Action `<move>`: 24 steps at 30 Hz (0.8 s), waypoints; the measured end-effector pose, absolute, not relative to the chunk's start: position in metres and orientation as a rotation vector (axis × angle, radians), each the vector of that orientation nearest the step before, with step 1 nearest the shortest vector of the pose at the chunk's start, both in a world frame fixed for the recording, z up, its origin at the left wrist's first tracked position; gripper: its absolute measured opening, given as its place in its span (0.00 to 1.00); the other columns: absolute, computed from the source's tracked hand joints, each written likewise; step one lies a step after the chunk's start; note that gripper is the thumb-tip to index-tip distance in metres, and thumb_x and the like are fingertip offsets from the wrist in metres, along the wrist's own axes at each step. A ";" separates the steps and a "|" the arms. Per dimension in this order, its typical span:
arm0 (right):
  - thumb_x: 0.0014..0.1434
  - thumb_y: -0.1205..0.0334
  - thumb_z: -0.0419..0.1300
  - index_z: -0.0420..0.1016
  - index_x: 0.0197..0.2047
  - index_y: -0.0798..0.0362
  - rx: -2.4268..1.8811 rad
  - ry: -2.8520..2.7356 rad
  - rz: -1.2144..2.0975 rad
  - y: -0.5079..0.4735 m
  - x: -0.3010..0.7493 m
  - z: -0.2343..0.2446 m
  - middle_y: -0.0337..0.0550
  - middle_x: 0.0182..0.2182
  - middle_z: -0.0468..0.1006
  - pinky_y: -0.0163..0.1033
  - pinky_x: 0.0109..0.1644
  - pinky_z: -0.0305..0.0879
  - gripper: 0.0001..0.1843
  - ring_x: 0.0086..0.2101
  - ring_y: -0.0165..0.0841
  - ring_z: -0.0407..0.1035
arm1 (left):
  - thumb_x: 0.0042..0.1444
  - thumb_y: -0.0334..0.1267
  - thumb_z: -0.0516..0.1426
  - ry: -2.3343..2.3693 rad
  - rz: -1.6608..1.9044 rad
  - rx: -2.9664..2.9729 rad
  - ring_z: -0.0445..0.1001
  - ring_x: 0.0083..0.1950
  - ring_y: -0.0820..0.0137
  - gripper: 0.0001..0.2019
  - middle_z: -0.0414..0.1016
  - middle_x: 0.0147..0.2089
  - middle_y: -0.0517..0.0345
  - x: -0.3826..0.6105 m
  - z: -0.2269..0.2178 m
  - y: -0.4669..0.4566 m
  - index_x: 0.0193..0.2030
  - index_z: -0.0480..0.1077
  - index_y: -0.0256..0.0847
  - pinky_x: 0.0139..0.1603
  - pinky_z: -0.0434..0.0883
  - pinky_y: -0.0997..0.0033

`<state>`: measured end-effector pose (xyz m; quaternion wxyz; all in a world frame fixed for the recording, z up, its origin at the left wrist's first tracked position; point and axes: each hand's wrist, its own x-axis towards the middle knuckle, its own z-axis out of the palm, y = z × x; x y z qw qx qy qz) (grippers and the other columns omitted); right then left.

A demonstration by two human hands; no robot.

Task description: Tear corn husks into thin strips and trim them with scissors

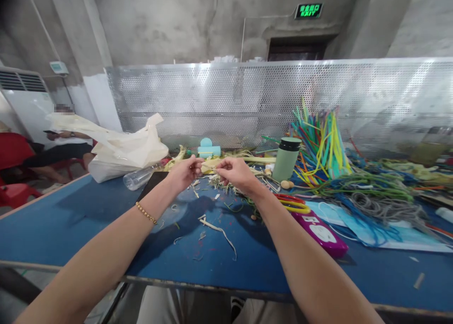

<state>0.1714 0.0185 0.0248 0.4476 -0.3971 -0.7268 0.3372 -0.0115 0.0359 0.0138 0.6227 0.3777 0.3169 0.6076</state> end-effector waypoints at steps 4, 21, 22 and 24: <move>0.45 0.58 0.69 0.72 0.30 0.56 -0.987 -1.552 0.891 0.024 0.174 0.023 0.38 0.19 0.73 0.33 0.23 0.67 0.14 0.20 0.27 0.67 | 0.65 0.44 0.49 0.850 1.422 0.824 0.67 0.21 0.77 0.17 0.68 0.24 0.57 -0.015 0.015 0.036 0.32 0.69 0.33 0.26 0.66 0.75; 0.44 0.54 0.71 0.73 0.31 0.55 -0.670 -1.470 1.011 0.014 0.174 0.036 0.36 0.23 0.71 0.33 0.29 0.63 0.16 0.25 0.25 0.65 | 0.56 0.25 0.56 0.973 1.349 1.278 0.74 0.21 0.73 0.06 0.72 0.22 0.58 -0.009 0.010 0.035 0.29 0.67 0.33 0.27 0.69 0.74; 0.45 0.54 0.70 0.72 0.31 0.55 -0.654 -1.513 1.047 0.011 0.175 0.037 0.36 0.23 0.71 0.33 0.30 0.63 0.16 0.24 0.25 0.65 | 0.56 0.24 0.55 1.039 1.381 1.299 0.74 0.20 0.73 0.07 0.70 0.20 0.60 -0.011 0.010 0.038 0.27 0.66 0.33 0.27 0.70 0.74; 0.49 0.53 0.68 0.72 0.31 0.55 -0.677 -1.654 1.109 0.009 0.176 0.039 0.38 0.24 0.73 0.34 0.31 0.65 0.15 0.25 0.27 0.67 | 0.56 0.23 0.54 1.111 1.417 1.336 0.74 0.21 0.73 0.09 0.67 0.18 0.63 -0.015 0.007 0.044 0.26 0.64 0.35 0.28 0.71 0.74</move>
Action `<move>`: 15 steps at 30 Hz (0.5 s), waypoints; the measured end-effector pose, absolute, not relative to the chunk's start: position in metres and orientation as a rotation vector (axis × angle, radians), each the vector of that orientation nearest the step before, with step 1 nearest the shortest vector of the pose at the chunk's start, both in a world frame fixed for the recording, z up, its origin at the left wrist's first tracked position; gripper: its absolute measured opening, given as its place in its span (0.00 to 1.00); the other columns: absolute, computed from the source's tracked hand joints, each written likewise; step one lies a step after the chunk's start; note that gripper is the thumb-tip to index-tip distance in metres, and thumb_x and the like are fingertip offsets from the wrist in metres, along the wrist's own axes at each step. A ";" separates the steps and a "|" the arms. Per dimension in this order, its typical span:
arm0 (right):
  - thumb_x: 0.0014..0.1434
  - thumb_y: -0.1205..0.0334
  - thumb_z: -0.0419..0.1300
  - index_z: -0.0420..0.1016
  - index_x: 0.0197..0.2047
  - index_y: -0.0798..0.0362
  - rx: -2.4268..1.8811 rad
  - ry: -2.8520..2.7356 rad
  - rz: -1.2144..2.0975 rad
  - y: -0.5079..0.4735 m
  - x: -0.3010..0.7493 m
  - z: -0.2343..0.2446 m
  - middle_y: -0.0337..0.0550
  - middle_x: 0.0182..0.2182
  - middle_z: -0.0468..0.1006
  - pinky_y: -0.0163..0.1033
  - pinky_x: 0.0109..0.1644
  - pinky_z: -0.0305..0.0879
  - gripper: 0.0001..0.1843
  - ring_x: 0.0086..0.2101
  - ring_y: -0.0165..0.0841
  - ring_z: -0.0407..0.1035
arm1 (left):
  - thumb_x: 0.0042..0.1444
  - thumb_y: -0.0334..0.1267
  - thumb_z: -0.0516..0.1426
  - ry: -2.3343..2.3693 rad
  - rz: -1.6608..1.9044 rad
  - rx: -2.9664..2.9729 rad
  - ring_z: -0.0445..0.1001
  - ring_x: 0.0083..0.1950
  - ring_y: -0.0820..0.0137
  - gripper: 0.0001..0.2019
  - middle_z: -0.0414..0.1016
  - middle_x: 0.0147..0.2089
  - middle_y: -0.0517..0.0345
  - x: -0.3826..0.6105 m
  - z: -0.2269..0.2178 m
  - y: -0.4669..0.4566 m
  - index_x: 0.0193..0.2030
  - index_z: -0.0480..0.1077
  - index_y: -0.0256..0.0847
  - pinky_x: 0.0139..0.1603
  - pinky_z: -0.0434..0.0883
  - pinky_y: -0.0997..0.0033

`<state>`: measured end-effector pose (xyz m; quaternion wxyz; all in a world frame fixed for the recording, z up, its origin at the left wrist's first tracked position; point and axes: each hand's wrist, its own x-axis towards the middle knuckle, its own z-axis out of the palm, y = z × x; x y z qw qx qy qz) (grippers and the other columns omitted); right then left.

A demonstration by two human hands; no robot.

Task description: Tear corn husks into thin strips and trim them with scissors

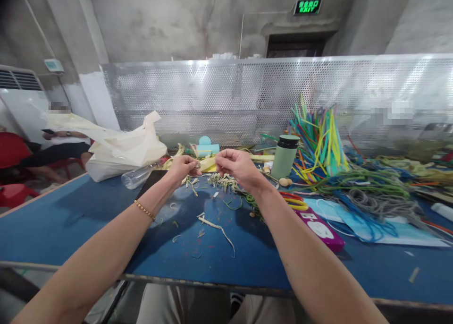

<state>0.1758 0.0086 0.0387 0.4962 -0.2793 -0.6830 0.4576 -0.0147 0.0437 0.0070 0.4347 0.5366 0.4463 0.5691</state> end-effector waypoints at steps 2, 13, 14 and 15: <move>0.55 0.51 0.62 0.73 0.32 0.56 -0.836 -1.819 1.035 0.011 0.177 0.037 0.43 0.26 0.75 0.37 0.33 0.66 0.15 0.27 0.30 0.70 | 0.55 0.23 0.53 1.139 1.459 1.401 0.75 0.23 0.72 0.09 0.67 0.18 0.64 -0.018 0.004 0.049 0.25 0.63 0.36 0.29 0.71 0.74; 0.59 0.52 0.57 0.76 0.52 0.50 -1.940 -2.360 -0.152 0.041 0.191 -0.007 0.54 0.51 0.76 0.45 0.49 0.65 0.21 0.50 0.45 0.70 | 0.43 0.25 0.56 1.267 0.665 2.286 0.71 0.24 0.73 0.06 0.72 0.19 0.60 -0.037 0.004 0.045 0.22 0.72 0.36 0.30 0.67 0.77; 0.57 0.54 0.60 0.77 0.52 0.49 -1.912 -2.372 -0.110 0.043 0.192 -0.008 0.53 0.52 0.76 0.43 0.49 0.65 0.21 0.51 0.45 0.70 | 0.42 0.25 0.57 1.295 0.594 2.331 0.70 0.23 0.73 0.06 0.71 0.18 0.60 -0.037 0.004 0.044 0.21 0.73 0.37 0.30 0.66 0.77; 0.54 0.56 0.61 0.78 0.51 0.49 -1.890 -2.375 -0.069 0.044 0.194 -0.008 0.52 0.51 0.77 0.42 0.49 0.65 0.20 0.50 0.44 0.70 | 0.41 0.25 0.58 1.329 0.583 2.367 0.70 0.23 0.73 0.06 0.71 0.18 0.60 -0.037 0.004 0.042 0.20 0.73 0.38 0.31 0.67 0.76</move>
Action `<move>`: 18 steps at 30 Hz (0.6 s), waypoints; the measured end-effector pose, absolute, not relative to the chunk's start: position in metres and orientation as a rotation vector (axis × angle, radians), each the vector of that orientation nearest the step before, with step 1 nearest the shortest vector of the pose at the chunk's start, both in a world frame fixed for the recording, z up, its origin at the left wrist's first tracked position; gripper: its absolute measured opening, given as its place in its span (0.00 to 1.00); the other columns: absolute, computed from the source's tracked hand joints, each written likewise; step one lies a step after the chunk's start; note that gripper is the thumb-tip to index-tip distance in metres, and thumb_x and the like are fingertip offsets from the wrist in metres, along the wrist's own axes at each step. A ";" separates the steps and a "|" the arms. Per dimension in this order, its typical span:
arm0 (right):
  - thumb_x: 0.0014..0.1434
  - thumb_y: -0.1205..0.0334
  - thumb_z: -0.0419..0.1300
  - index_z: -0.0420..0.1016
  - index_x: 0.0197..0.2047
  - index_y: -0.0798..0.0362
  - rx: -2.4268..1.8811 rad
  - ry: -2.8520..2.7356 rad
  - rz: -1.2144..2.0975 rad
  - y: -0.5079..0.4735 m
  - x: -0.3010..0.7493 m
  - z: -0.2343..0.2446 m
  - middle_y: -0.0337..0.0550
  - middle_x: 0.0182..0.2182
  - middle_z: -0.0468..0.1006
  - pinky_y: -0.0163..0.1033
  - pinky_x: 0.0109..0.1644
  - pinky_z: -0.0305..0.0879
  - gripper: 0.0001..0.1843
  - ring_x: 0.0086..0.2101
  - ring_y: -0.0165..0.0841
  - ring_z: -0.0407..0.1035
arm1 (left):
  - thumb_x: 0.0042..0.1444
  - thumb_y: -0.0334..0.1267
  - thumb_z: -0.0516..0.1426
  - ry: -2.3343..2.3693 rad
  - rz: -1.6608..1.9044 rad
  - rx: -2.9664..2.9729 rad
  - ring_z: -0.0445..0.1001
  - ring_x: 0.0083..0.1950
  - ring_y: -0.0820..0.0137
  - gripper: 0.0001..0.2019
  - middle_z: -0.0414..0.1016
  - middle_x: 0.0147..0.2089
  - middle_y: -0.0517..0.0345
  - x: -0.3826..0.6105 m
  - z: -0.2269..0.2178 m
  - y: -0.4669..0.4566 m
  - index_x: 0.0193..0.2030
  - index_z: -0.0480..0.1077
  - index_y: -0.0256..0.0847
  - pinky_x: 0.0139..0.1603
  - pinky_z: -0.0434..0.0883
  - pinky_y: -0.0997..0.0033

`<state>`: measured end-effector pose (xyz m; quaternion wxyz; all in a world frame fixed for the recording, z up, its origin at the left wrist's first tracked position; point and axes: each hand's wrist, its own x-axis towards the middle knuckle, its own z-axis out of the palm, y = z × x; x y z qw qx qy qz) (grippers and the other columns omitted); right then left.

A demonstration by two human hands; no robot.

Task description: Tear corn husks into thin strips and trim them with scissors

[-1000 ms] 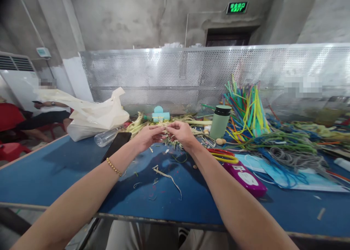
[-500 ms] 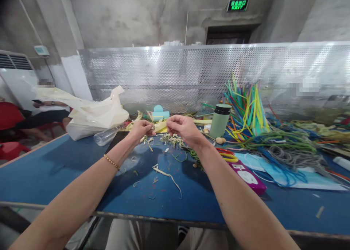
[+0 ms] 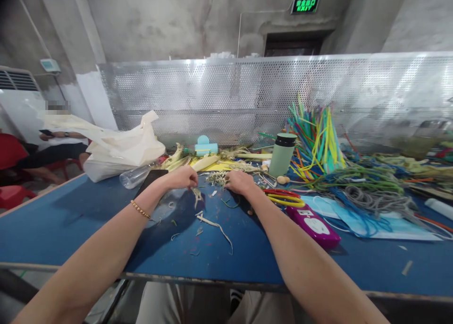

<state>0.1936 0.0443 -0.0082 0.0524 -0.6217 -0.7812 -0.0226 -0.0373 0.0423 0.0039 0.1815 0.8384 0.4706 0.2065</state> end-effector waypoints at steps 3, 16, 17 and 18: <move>0.49 0.65 0.63 0.81 0.42 0.52 -1.853 -2.365 0.020 0.051 0.199 -0.004 0.49 0.44 0.81 0.35 0.43 0.65 0.15 0.45 0.40 0.73 | 0.41 0.27 0.60 1.417 0.825 2.453 0.72 0.28 0.68 0.05 0.75 0.23 0.55 -0.032 0.002 0.039 0.21 0.75 0.40 0.38 0.68 0.73; 0.54 0.75 0.52 0.76 0.53 0.58 -1.727 -2.306 -0.134 0.053 0.200 0.012 0.53 0.52 0.76 0.35 0.52 0.61 0.25 0.50 0.40 0.70 | 0.50 0.32 0.58 1.142 0.740 2.610 0.76 0.38 0.63 0.09 0.80 0.36 0.47 0.004 -0.025 0.030 0.36 0.80 0.40 0.44 0.70 0.67; 0.53 0.75 0.52 0.78 0.51 0.58 -1.710 -2.397 -0.113 0.053 0.198 0.008 0.53 0.52 0.77 0.34 0.52 0.61 0.24 0.50 0.40 0.70 | 0.50 0.30 0.57 1.107 0.693 2.617 0.76 0.37 0.63 0.10 0.80 0.36 0.48 0.005 -0.026 0.030 0.36 0.80 0.40 0.44 0.70 0.67; 0.53 0.76 0.53 0.80 0.48 0.57 -1.677 -2.483 -0.082 0.053 0.196 0.004 0.52 0.50 0.78 0.33 0.51 0.61 0.22 0.50 0.39 0.70 | 0.49 0.28 0.56 1.067 0.648 2.617 0.76 0.37 0.64 0.12 0.81 0.36 0.49 0.006 -0.027 0.029 0.36 0.80 0.40 0.44 0.70 0.67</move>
